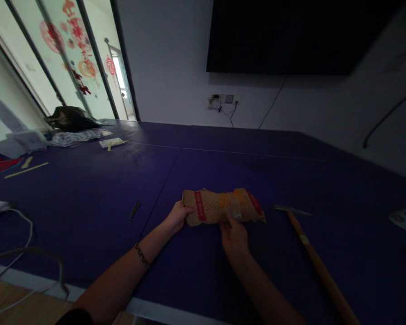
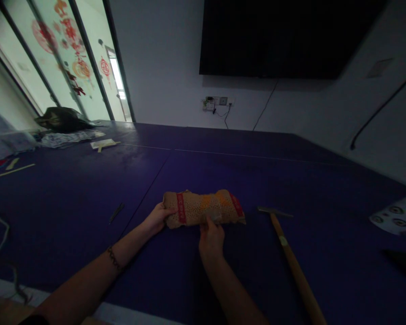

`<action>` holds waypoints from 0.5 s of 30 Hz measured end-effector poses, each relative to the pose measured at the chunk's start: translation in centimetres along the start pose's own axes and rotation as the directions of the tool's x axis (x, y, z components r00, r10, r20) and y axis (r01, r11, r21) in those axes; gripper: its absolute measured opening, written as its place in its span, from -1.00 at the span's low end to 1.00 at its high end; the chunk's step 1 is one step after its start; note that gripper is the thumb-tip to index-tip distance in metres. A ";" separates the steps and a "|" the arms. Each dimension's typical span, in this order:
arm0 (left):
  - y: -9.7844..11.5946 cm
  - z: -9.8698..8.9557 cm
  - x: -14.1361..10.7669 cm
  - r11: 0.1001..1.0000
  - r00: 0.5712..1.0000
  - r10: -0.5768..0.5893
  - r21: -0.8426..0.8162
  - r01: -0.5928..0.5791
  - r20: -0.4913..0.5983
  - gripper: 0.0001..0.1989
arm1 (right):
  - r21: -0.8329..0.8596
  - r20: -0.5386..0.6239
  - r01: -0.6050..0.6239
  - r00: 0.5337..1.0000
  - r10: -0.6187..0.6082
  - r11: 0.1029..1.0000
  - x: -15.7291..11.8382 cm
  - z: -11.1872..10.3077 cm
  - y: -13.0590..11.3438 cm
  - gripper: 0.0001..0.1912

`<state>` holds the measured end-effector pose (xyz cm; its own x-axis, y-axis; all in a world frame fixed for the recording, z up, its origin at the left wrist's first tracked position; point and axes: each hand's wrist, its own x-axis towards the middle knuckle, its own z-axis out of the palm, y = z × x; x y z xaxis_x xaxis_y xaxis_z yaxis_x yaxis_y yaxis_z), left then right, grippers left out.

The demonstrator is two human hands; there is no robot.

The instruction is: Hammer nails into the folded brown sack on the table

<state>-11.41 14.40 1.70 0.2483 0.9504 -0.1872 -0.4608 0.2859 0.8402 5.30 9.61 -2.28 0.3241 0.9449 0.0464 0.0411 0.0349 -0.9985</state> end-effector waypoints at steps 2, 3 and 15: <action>0.9 -0.9 0.5 0.997 0.999 -0.041 0.063 0.040 0.018 -0.66 | -0.054 -0.047 0.002 0.999 -0.005 0.999 0.3 -1.4 -0.1 -0.72; 1.3 -1.2 0.6 0.994 0.998 -0.062 0.091 0.059 0.030 -0.67 | -0.080 -0.071 0.001 0.997 -0.006 0.997 0.4 -2.0 -0.2 -0.74; 0.7 -1.8 1.2 0.907 0.985 0.145 0.411 -0.095 -0.093 -0.48 | -0.028 -0.194 -0.030 0.981 0.024 0.999 -0.6 -2.6 0.1 -0.83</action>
<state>-12.99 15.95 1.12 0.0988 0.9890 -0.1100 -0.0913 0.1190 0.9887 7.53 8.21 -2.29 0.5019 0.8645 0.0270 0.0581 -0.0025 -0.9983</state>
